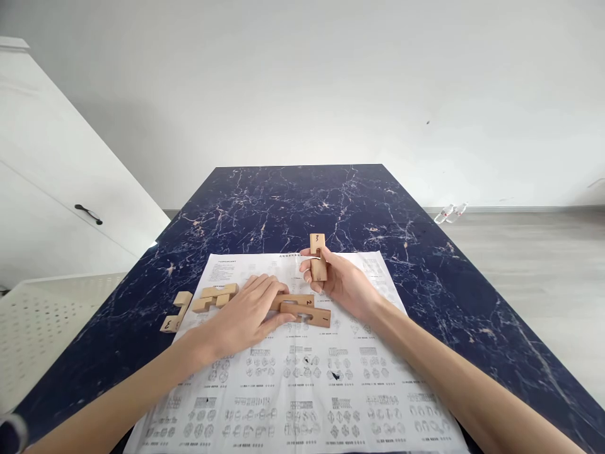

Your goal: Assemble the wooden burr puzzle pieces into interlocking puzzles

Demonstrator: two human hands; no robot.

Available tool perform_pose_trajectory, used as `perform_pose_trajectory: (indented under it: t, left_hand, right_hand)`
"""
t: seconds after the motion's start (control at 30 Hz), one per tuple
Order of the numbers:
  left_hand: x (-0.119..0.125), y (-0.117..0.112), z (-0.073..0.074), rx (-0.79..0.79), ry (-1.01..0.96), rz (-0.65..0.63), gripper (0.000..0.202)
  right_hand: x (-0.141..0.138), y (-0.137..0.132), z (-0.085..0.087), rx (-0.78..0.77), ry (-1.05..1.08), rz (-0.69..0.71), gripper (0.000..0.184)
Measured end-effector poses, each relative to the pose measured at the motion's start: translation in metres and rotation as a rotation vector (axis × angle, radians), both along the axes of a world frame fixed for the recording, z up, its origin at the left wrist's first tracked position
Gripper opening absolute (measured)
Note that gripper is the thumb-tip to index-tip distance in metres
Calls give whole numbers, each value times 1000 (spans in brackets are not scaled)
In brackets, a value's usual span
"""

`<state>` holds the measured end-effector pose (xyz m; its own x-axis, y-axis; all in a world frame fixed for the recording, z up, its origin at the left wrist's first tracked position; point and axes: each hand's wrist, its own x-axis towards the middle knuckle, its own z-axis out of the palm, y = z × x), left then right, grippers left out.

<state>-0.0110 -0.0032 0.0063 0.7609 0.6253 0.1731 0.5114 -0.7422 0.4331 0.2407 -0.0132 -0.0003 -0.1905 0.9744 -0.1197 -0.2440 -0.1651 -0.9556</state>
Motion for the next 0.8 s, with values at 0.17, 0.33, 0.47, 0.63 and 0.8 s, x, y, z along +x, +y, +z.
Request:
perform_pose_trajectory:
  t: [0.17, 0.33, 0.47, 0.63, 0.8]
  left_hand:
    - [1, -1, -1, -33, -10, 9, 46]
    - [1, 0, -6, -31, -44, 73, 34]
    - [3, 0, 1, -253, -278, 232, 33]
    - [8, 4, 7, -674, -607, 250, 32]
    - [11, -1, 4, -678, -666, 200, 33]
  right_hand:
    - [3, 1, -6, 16, 8, 4, 43]
    - [2, 0, -5, 46, 65, -7, 37]
    - [1, -6, -2, 162, -83, -59, 40]
    - [-6, -18, 0, 293, -302, 54, 42]
    - [-15, -25, 0, 330, -540, 166, 39]
